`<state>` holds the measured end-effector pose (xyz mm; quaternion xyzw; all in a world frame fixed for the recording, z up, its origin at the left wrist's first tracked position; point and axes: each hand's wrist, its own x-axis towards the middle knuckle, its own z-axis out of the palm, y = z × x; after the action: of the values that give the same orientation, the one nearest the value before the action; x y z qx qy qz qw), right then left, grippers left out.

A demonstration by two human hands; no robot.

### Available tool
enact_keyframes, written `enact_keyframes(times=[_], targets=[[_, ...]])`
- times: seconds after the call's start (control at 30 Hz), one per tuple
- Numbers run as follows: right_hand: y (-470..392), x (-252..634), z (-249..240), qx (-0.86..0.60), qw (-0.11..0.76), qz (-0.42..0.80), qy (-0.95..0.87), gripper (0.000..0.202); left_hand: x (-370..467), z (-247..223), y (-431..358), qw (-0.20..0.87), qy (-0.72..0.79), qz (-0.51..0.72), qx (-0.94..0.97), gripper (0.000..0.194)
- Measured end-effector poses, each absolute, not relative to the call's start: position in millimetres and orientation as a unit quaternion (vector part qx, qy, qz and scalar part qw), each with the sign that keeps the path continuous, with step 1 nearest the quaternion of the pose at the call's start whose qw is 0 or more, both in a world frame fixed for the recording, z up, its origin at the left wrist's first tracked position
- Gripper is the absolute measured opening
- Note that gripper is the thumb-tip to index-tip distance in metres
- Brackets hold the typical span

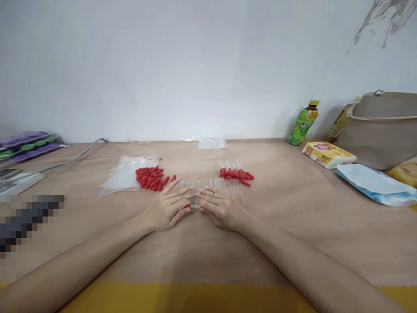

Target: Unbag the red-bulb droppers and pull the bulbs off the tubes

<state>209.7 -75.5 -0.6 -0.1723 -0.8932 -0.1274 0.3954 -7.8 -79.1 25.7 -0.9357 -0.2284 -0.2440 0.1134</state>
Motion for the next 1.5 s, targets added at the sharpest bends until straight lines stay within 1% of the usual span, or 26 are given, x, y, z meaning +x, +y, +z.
enact_keyframes(times=[0.23, 0.33, 0.4, 0.43, 0.53, 0.63, 0.73, 0.87, 0.97, 1.1, 1.23, 1.4, 1.5], targets=[[-75.4, 221.5, -5.0, -0.173, 0.397, -0.122, -0.893, 0.029, -20.8, 23.2, -78.4, 0.100, -0.240, -0.249, -0.933, 0.019], [-67.9, 238.2, -5.7, -0.235, 0.441, -0.118, -0.858, 0.030, -42.9, 22.1, -72.1, 0.108, -0.312, -0.276, -0.903, 0.023], [-61.9, 245.1, -4.6, -0.285, 0.459, -0.130, -0.831, 0.026, -55.4, 23.6, -65.2, 0.113, -0.367, -0.310, -0.870, 0.021], [-59.6, 245.9, -3.8, -0.311, 0.456, -0.144, -0.821, 0.023, -59.3, 25.4, -61.1, 0.113, -0.392, -0.327, -0.852, 0.020], [-57.5, 239.0, -0.4, -0.376, 0.410, -0.189, -0.809, 0.020, -61.4, 35.0, -46.1, 0.095, -0.463, -0.353, -0.807, 0.022], [-60.8, 227.1, 2.8, -0.405, 0.384, -0.188, -0.808, 0.023, -55.2, 47.2, -28.7, 0.058, -0.509, -0.302, -0.804, 0.023], [-64.6, 219.9, 4.7, -0.417, 0.389, -0.171, -0.803, 0.022, -46.2, 54.3, -11.3, 0.033, -0.528, -0.211, -0.822, 0.026], [-66.8, 218.7, 5.4, -0.424, 0.394, -0.163, -0.799, 0.019, -33.9, 50.9, 5.5, 0.039, -0.546, -0.129, -0.827, 0.017], [-66.6, 219.3, 4.8, -0.421, 0.405, -0.162, -0.795, 0.017, -30.0, 46.6, 10.2, 0.051, -0.558, -0.110, -0.821, 0.012], [-65.6, 218.8, 3.3, -0.422, 0.419, -0.161, -0.788, 0.015, -34.1, 49.2, 8.7, 0.075, -0.582, -0.093, -0.804, 0.014], [-63.2, 217.1, 1.3, -0.426, 0.426, -0.164, -0.781, 0.011, -39.6, 53.8, 6.7, 0.096, -0.603, -0.086, -0.787, 0.013], [-58.6, 214.7, -1.8, -0.430, 0.407, -0.203, -0.780, 0.015, -37.9, 48.1, 8.6, 0.085, -0.582, -0.082, -0.804, 0.019], [-58.2, 213.1, -1.8, -0.416, 0.397, -0.204, -0.792, 0.013, -35.9, 45.1, 8.0, 0.075, -0.574, -0.070, -0.812, 0.024]])
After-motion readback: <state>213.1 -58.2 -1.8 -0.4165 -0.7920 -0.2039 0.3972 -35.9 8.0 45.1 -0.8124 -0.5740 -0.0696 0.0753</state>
